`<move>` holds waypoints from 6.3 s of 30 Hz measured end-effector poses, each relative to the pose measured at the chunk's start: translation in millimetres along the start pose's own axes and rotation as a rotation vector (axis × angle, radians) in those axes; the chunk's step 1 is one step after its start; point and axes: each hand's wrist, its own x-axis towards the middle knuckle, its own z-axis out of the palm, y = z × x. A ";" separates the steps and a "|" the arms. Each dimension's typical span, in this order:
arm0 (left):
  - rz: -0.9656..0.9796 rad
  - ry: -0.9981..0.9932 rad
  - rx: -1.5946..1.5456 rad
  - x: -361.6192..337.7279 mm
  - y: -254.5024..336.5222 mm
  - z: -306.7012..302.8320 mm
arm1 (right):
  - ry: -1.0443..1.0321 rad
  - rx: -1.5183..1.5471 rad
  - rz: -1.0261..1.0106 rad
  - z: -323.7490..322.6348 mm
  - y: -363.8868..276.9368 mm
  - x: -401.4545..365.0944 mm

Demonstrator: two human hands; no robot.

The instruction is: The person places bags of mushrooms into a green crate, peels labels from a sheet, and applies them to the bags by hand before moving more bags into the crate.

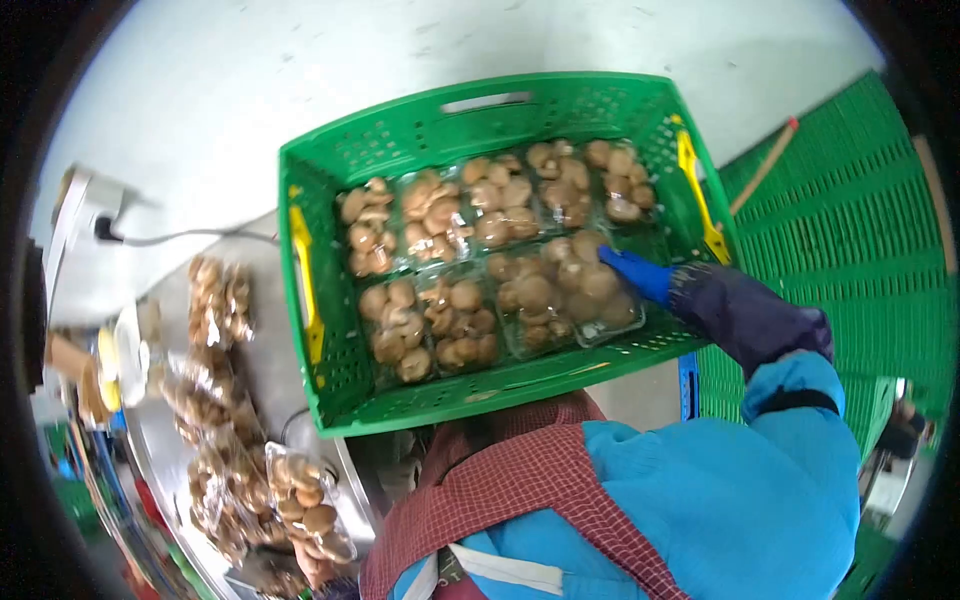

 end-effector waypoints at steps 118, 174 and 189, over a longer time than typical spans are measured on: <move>0.786 -0.473 0.030 47.8 172.8 411.2 | -0.158 0.404 -0.840 59.1 -304.8 -186.7; 1.177 0.163 0.612 14.8 89.9 293.1 | -0.724 -0.902 -1.281 155.8 -294.5 -168.2; 1.058 0.301 0.296 -28.7 74.2 245.7 | -0.902 -1.091 -1.387 279.7 -301.1 -176.8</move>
